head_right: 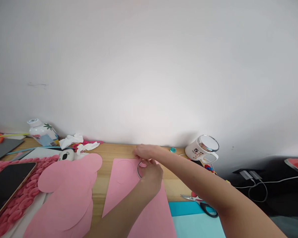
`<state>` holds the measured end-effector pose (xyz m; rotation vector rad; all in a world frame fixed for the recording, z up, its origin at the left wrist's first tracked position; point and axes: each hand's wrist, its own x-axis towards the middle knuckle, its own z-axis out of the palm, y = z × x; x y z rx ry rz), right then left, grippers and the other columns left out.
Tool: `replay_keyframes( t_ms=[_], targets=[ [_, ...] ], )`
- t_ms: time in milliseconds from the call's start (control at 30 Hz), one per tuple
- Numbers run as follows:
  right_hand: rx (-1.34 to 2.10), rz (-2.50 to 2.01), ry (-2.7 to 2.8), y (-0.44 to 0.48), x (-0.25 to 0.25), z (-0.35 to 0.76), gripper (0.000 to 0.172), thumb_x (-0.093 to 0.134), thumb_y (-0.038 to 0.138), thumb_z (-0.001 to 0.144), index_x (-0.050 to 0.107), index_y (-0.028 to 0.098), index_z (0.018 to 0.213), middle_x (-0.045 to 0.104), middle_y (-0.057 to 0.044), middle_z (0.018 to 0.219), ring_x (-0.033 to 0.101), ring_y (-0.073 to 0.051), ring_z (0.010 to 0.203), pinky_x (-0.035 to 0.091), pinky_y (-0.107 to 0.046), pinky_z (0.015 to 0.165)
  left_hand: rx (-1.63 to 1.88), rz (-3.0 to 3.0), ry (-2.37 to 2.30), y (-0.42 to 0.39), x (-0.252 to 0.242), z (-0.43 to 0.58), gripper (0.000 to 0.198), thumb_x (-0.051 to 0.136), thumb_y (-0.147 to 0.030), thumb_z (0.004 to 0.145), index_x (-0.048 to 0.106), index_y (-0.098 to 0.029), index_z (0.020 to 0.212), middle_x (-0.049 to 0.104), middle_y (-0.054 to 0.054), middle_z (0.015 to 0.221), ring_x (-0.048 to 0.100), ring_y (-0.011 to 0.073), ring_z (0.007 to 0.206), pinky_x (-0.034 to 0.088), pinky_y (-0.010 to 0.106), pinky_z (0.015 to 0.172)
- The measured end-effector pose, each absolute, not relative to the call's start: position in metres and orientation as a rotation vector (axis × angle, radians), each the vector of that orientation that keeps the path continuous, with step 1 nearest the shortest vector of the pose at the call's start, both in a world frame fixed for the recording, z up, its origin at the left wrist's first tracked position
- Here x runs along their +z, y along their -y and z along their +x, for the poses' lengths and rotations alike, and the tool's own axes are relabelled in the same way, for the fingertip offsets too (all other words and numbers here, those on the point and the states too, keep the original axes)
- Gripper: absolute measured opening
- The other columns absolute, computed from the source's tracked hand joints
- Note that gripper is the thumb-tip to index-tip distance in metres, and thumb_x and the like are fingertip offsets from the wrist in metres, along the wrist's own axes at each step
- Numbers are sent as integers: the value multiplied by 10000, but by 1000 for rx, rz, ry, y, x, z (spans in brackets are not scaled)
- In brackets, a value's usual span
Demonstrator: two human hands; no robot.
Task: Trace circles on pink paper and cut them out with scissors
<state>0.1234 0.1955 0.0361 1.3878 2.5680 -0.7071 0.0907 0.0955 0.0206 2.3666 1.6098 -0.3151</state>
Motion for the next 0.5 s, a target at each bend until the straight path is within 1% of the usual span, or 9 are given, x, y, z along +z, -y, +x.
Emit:
replay_keyframes(
  t_ms=[100,167,200,267,300,333,367,433,500],
  targets=[
    [-772,1501,-2672,-192,46,140,122,566,112,675,546,192,585,581,6,592,517,-126,579,367,-234,553,-338,2374,-1629,-96,24,88,535,541,-109,697,526,-120,1232,496,229,1245,415,449,1146,439,521,752],
    [-786,1625,-2761,-180,50,155,97,528,115,710,581,195,699,621,-11,692,552,-135,656,400,-242,623,-329,2383,-1635,-96,26,84,555,573,-139,677,516,-100,1227,514,249,1202,444,447,1108,449,496,709],
    [-775,1705,-2802,-171,51,162,111,494,133,745,584,194,769,631,-25,754,565,-142,704,414,-252,664,-319,2393,-1626,-97,27,82,562,595,-149,659,521,-99,1215,535,249,1166,465,433,1083,450,481,700],
    [-788,1943,-2856,-145,47,177,161,413,209,823,558,183,888,626,-64,865,572,-160,789,437,-288,729,-293,2418,-1589,-97,27,76,538,634,-130,616,559,-100,1148,579,228,1079,513,380,1019,451,432,697],
    [-836,2101,-2859,-130,42,183,186,396,280,845,541,179,900,616,-73,869,575,-167,790,453,-300,722,-278,2435,-1561,-97,27,72,503,647,-102,594,586,-96,1093,595,214,1039,531,347,986,449,399,696],
    [-1162,2400,-2815,-113,36,189,197,480,358,810,544,180,865,608,-62,828,576,-175,760,469,-309,703,-260,2452,-1533,-97,26,68,460,652,-70,579,605,-89,1035,605,203,1008,543,317,958,445,369,697],
    [-1555,2600,-2694,-95,29,194,242,566,413,756,545,189,846,595,-39,790,573,-173,726,482,-318,695,-238,2470,-1507,-96,26,64,430,661,-54,566,614,-87,992,608,194,997,545,301,948,439,355,705],
    [-2337,2696,-2259,-59,14,199,312,686,439,667,557,203,823,567,1,754,572,-158,708,499,-344,742,-158,2509,-1464,-92,23,55,343,653,-107,631,606,-99,971,588,188,1061,529,287,985,427,363,755],
    [-2814,2611,-1870,-26,2,199,306,748,395,630,573,210,800,544,27,722,571,-142,709,498,-353,799,-53,2537,-1446,-87,18,48,283,620,-190,716,585,-102,983,546,189,1153,496,290,1057,412,380,816]
  ],
)
